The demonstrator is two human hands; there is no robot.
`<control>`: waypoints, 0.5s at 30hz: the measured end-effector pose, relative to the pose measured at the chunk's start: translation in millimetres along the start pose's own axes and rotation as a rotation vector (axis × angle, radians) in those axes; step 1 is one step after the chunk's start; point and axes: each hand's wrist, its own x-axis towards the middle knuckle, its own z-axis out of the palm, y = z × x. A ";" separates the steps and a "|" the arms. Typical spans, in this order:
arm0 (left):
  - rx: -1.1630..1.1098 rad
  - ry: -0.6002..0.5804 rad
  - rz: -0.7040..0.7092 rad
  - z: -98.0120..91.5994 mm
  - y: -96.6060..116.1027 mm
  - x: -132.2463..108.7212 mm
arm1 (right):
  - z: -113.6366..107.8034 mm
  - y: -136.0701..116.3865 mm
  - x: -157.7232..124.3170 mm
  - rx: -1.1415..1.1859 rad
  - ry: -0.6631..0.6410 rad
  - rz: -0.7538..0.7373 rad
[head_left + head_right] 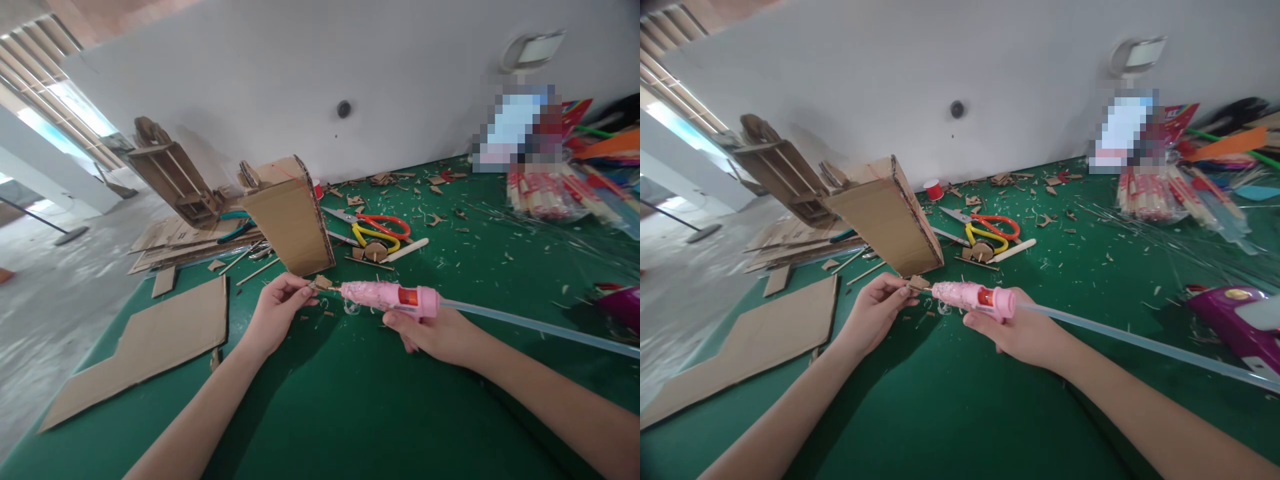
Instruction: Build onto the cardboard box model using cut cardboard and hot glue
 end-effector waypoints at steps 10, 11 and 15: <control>0.002 -0.015 0.017 0.4 -0.3 -0.3 | -0.1 -0.7 -0.3 0.030 -0.005 -0.002; -0.005 -0.011 0.019 0.7 -0.1 -0.4 | -0.2 -0.6 -0.2 0.027 -0.006 -0.007; 0.040 -0.025 0.013 -1.5 -2.7 -0.4 | -0.1 -0.6 0.1 0.027 0.013 -0.014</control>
